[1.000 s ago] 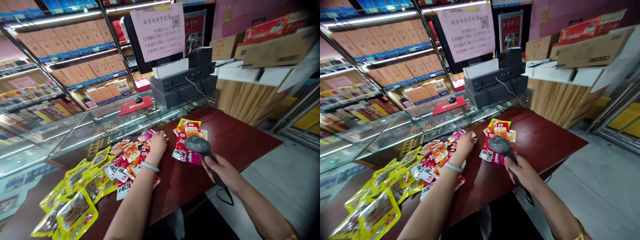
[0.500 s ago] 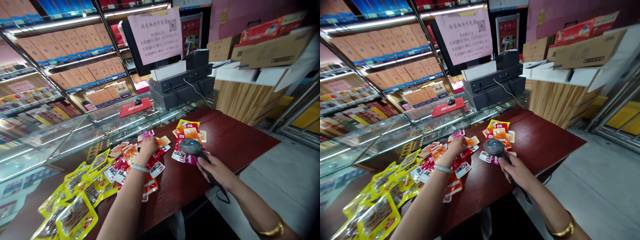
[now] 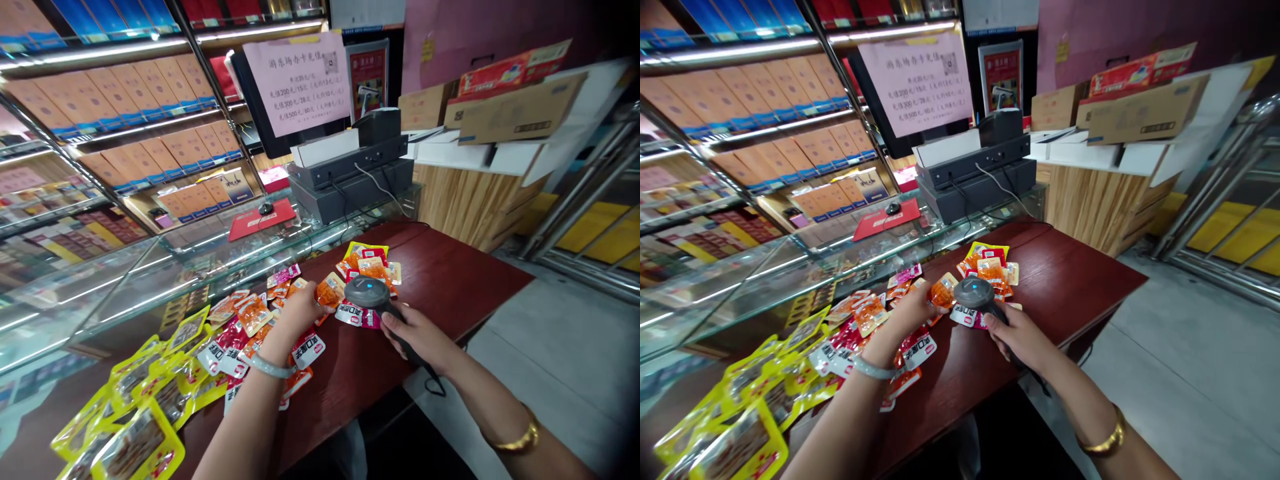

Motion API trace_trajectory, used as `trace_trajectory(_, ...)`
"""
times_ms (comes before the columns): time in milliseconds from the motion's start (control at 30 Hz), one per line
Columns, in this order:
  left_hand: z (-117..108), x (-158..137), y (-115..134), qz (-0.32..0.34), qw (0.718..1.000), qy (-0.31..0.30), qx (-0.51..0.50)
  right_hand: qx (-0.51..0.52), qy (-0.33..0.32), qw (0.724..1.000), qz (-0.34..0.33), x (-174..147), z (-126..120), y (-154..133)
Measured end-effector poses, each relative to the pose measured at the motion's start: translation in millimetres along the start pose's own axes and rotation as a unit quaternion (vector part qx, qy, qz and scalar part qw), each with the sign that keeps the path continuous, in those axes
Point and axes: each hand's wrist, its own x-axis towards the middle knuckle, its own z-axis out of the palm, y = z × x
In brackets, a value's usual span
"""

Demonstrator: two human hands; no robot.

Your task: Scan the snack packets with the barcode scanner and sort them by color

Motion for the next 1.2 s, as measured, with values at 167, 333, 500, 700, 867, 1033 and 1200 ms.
trace_trajectory(167,2.0,-3.9,11.2,0.074,0.997,0.029,-0.019,0.008,0.012,1.0,0.001,3.3,-0.9,-1.8)
trace_trajectory(333,18.5,19.5,28.4,0.044,0.982,0.035,-0.181,0.037,0.038,0.998,0.015,0.2,-6.8,-2.0)
trace_trajectory(500,24.2,52.2,20.5,0.044,0.948,0.11,-0.296,0.047,0.088,0.994,0.047,-2.7,-12.0,2.0)
trace_trajectory(700,-1.3,65.4,-50.1,-0.079,0.991,0.107,0.023,0.014,0.052,0.997,0.046,-0.6,-12.0,14.7)
trace_trajectory(867,-1.7,63.3,-74.6,-0.049,0.993,0.052,0.097,-0.01,0.046,0.998,0.03,4.7,-7.9,16.7)
trace_trajectory(1033,-3.7,44.6,-76.3,-0.013,0.99,0.067,0.125,-0.02,0.047,0.998,0.037,4.9,-6.0,17.3)
trace_trajectory(1200,-18.4,29.7,-76.7,-0.022,0.994,0.093,0.043,-0.012,0.043,0.998,0.035,1.3,-2.4,11.1)
